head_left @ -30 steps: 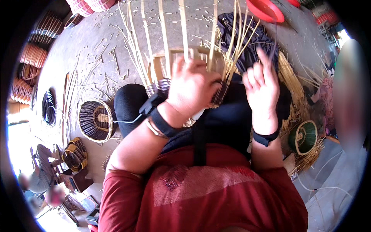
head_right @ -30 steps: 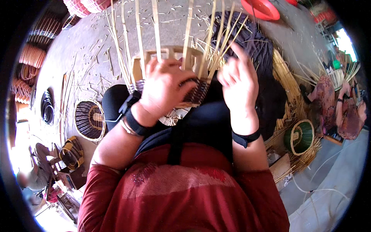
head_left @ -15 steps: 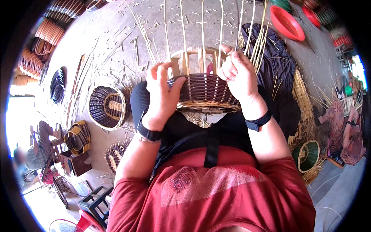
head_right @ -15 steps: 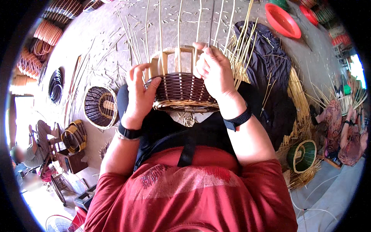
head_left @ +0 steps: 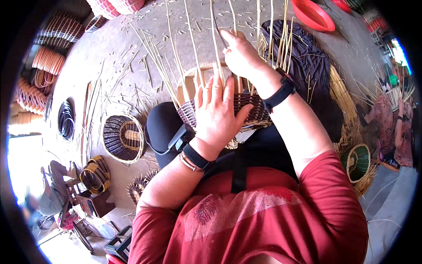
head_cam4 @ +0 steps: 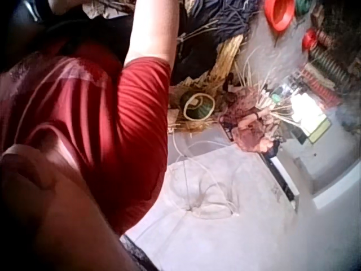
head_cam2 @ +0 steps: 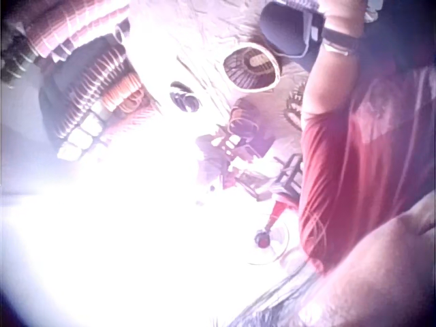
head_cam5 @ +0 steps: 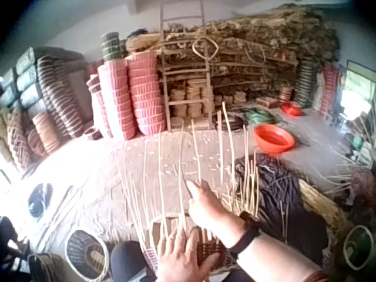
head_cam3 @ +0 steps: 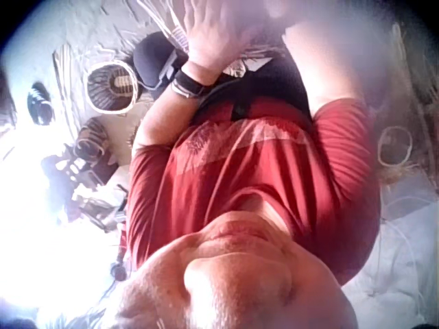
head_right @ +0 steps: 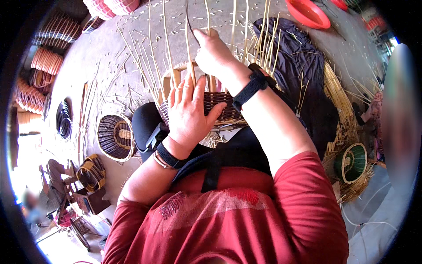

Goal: The person weaves a basket by hand, threading thin dark strips through upright vertical reeds and pulling them tight.

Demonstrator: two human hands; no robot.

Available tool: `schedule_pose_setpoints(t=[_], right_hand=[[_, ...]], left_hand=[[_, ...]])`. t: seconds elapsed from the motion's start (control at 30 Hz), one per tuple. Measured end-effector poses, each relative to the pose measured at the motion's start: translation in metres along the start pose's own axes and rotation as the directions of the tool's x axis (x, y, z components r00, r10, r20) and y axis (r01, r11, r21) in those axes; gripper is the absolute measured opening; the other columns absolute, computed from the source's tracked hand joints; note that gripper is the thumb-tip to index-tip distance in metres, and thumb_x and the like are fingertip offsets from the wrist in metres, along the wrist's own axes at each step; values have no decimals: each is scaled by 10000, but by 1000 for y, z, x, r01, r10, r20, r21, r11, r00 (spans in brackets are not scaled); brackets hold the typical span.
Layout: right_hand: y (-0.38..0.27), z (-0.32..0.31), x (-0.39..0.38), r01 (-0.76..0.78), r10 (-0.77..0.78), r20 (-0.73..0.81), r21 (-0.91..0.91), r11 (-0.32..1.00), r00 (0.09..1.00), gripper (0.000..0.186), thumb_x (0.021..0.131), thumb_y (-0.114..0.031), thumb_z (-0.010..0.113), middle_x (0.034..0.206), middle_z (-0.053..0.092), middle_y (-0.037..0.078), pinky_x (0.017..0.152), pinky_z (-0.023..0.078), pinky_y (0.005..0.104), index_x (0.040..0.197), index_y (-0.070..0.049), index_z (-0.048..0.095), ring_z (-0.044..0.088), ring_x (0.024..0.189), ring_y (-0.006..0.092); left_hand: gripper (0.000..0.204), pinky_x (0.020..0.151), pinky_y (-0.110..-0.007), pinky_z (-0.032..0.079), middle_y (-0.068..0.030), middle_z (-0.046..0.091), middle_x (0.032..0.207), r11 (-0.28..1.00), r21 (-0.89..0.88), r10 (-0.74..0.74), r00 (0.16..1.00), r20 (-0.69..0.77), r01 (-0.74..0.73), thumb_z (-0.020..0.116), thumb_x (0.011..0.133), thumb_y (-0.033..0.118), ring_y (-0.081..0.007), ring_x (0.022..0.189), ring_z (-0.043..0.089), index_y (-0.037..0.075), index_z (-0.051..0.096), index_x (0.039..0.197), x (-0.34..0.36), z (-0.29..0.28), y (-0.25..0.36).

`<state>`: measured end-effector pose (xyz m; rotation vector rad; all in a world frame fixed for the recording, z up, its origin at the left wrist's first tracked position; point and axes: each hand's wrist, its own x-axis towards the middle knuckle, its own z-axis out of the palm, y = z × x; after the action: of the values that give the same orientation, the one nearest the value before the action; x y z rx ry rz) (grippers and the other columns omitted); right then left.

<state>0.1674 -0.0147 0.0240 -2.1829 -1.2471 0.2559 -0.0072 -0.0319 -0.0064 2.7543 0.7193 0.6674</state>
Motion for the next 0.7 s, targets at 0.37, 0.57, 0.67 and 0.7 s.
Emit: schedule_pose_setpoints(t=[0.37, 0.57, 0.67, 0.7], right_hand=[[60, -36, -107, -122, 121, 88, 944, 306, 989, 529, 1031, -98, 508, 1253, 634, 163, 505, 470, 181, 1541, -53, 373, 653, 745, 104], [18, -35, 0, -368, 200, 338, 560, 743, 919, 622, 996, -45, 469, 1315, 605, 176, 490, 447, 191, 1573, 16, 243, 633, 681, 103], [36, -41, 14, -429, 33, 512, 681, 593, 858, 603, 996, -43, 464, 1185, 656, 145, 452, 405, 208, 1561, 29, 266, 565, 623, 80], [40, -39, 14, -438, -53, 538, 736, 516, 841, 588, 1001, -42, 459, 1152, 665, 137, 444, 395, 212, 1556, 28, 278, 542, 606, 76]], left_hand=[[655, 1112, -533, 319, -288, 498, 1390, 999, 14, 39, 995, -96, -38, 757, 831, 476, -434, 1303, 469, 70, 580, 1313, -6, 3, -8], [652, 1107, -550, 317, -292, 499, 1390, 998, 55, 26, 999, -41, -24, 758, 824, 480, -432, 1298, 477, 85, 570, 1308, 0, 8, -2], [650, 1111, -560, 311, -298, 491, 1401, 998, 57, -2, 1000, -21, 3, 760, 818, 488, -432, 1301, 481, 90, 575, 1298, 0, 8, -3], [646, 1111, -559, 310, -298, 490, 1403, 998, 65, -9, 1000, -25, 11, 760, 819, 485, -433, 1299, 483, 90, 577, 1296, -2, 6, -5]])
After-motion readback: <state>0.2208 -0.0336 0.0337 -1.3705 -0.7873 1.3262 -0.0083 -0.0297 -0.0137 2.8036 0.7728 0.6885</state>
